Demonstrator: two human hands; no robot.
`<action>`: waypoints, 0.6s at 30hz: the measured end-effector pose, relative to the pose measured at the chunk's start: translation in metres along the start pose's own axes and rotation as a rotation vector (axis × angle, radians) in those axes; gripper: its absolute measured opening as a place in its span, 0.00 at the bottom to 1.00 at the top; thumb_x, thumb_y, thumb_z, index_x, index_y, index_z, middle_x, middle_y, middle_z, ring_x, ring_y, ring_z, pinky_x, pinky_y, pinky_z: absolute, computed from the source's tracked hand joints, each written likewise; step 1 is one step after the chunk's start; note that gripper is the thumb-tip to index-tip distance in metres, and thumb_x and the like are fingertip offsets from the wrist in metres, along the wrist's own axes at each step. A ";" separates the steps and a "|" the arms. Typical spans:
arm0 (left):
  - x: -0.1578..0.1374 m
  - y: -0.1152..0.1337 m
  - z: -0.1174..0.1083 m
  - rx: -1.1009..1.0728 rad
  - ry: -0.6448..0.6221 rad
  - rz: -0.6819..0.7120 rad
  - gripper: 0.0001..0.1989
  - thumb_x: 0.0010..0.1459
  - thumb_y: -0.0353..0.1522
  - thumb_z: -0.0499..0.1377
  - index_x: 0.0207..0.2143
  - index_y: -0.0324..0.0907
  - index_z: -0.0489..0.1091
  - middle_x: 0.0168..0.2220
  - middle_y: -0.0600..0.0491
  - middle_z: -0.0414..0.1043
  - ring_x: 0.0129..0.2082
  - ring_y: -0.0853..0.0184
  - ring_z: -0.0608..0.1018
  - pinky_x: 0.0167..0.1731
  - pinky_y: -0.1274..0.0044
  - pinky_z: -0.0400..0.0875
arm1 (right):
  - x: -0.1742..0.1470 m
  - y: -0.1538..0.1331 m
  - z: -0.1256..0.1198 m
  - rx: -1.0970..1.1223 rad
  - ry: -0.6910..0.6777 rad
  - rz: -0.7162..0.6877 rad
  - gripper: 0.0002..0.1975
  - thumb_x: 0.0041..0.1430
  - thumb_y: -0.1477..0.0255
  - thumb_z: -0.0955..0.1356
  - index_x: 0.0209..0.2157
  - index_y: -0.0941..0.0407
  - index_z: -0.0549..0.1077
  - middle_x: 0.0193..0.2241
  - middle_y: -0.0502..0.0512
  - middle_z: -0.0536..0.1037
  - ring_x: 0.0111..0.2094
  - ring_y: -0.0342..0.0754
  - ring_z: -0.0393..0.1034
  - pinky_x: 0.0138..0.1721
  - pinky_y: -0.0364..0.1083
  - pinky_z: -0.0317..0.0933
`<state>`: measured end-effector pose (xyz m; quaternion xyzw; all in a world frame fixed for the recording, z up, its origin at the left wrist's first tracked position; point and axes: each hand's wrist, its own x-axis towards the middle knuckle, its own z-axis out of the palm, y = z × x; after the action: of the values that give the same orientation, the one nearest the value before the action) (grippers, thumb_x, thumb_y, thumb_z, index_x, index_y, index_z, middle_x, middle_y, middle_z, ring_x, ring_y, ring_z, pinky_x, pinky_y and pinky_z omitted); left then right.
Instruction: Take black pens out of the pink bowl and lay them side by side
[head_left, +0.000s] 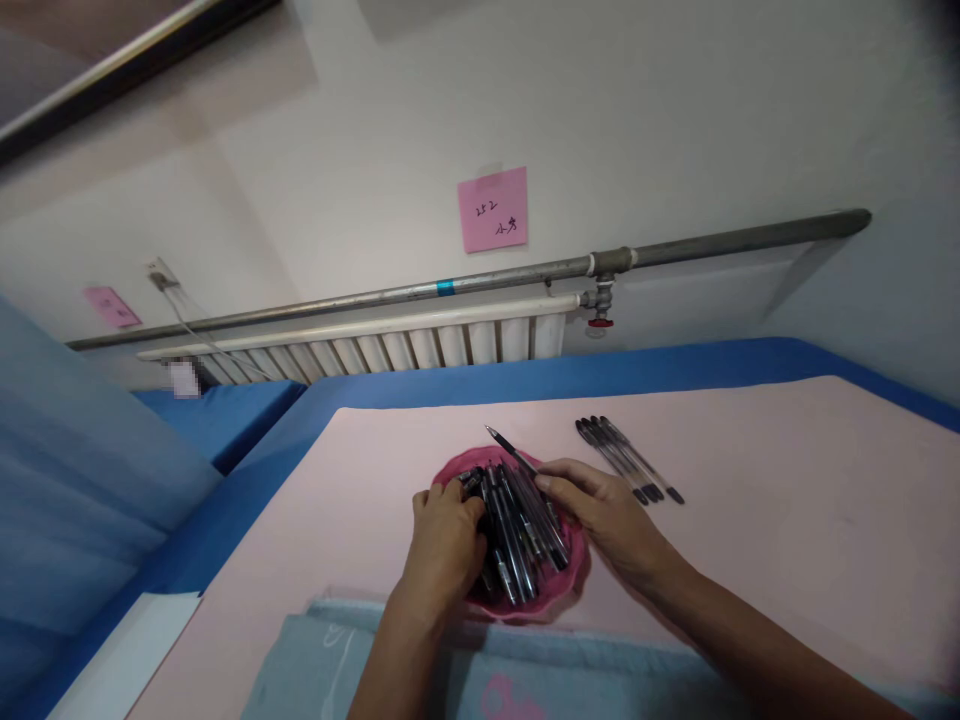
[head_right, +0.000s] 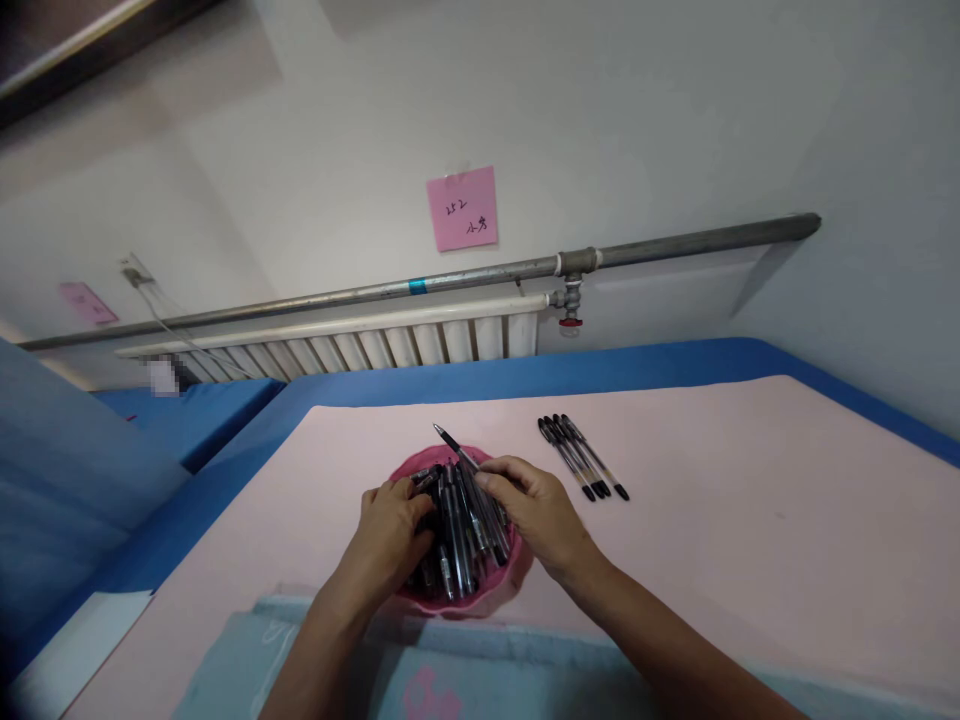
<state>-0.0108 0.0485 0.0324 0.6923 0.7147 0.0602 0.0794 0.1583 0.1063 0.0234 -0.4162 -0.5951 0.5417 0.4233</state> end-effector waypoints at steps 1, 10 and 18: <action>0.000 0.000 0.001 0.004 0.005 0.008 0.15 0.46 0.27 0.55 0.37 0.44 0.74 0.43 0.46 0.69 0.45 0.54 0.67 0.44 0.64 0.56 | 0.000 0.001 0.000 0.035 0.001 0.013 0.08 0.48 0.65 0.69 0.28 0.55 0.77 0.26 0.50 0.76 0.31 0.47 0.67 0.33 0.45 0.58; 0.005 -0.014 0.006 -0.304 0.095 0.035 0.08 0.47 0.27 0.57 0.30 0.42 0.74 0.37 0.49 0.71 0.42 0.59 0.69 0.42 0.67 0.59 | 0.005 -0.002 -0.005 0.299 0.006 0.076 0.10 0.45 0.64 0.71 0.21 0.57 0.74 0.19 0.47 0.69 0.22 0.41 0.58 0.24 0.42 0.52; -0.003 -0.022 -0.005 -1.201 0.008 -0.122 0.08 0.49 0.33 0.59 0.32 0.39 0.72 0.28 0.54 0.71 0.29 0.69 0.70 0.31 0.77 0.63 | 0.004 -0.006 -0.006 0.409 -0.021 0.142 0.09 0.43 0.65 0.73 0.24 0.57 0.76 0.19 0.46 0.70 0.20 0.40 0.57 0.24 0.42 0.52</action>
<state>-0.0333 0.0453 0.0327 0.4838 0.5946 0.4513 0.4569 0.1621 0.1114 0.0301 -0.3571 -0.4464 0.6839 0.4533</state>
